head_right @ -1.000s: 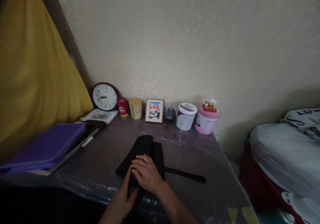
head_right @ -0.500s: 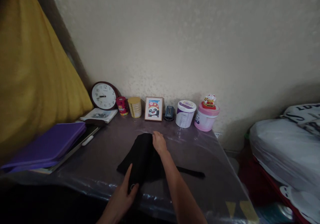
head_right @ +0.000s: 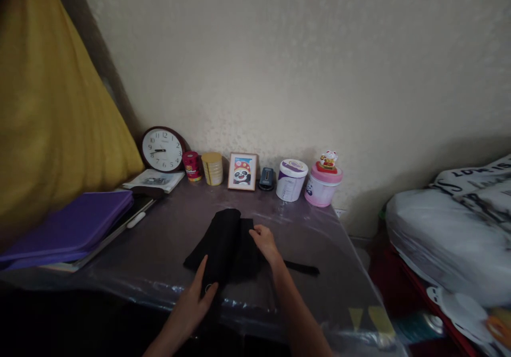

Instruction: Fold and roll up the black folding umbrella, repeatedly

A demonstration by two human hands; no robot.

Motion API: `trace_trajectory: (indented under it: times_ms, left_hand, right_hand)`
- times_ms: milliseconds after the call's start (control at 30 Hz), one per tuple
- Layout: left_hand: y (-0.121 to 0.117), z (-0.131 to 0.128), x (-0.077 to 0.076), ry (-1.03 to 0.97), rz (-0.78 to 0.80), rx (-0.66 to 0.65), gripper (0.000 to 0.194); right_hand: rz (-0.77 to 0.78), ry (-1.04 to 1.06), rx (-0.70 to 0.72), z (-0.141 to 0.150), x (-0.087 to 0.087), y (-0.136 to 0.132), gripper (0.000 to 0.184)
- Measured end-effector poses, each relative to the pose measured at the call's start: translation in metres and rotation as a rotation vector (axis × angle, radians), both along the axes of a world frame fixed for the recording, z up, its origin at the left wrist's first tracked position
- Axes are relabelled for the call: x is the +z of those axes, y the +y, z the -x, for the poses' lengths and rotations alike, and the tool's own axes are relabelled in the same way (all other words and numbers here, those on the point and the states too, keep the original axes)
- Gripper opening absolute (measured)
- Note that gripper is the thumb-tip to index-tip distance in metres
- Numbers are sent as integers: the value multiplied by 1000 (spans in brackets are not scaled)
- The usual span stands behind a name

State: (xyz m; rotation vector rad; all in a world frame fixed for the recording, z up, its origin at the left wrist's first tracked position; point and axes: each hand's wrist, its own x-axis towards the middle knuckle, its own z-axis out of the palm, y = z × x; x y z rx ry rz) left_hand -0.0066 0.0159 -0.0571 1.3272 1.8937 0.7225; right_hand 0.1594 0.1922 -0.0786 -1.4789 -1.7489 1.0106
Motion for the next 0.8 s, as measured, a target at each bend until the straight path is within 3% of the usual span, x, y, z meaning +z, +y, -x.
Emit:
trace_trajectory:
  times_ms: [400, 667, 800]
  left_hand:
    - [1, 5, -5, -45, -14, -4, 66]
    - [3, 9, -13, -74, -8, 20, 64]
    - [4, 11, -17, -54, -17, 29, 65]
  right_hand:
    - [14, 133, 35, 21, 8, -10, 18]
    - [-25, 105, 63, 52, 29, -8, 25]
    - [-20, 42, 51, 69, 34, -7, 38]
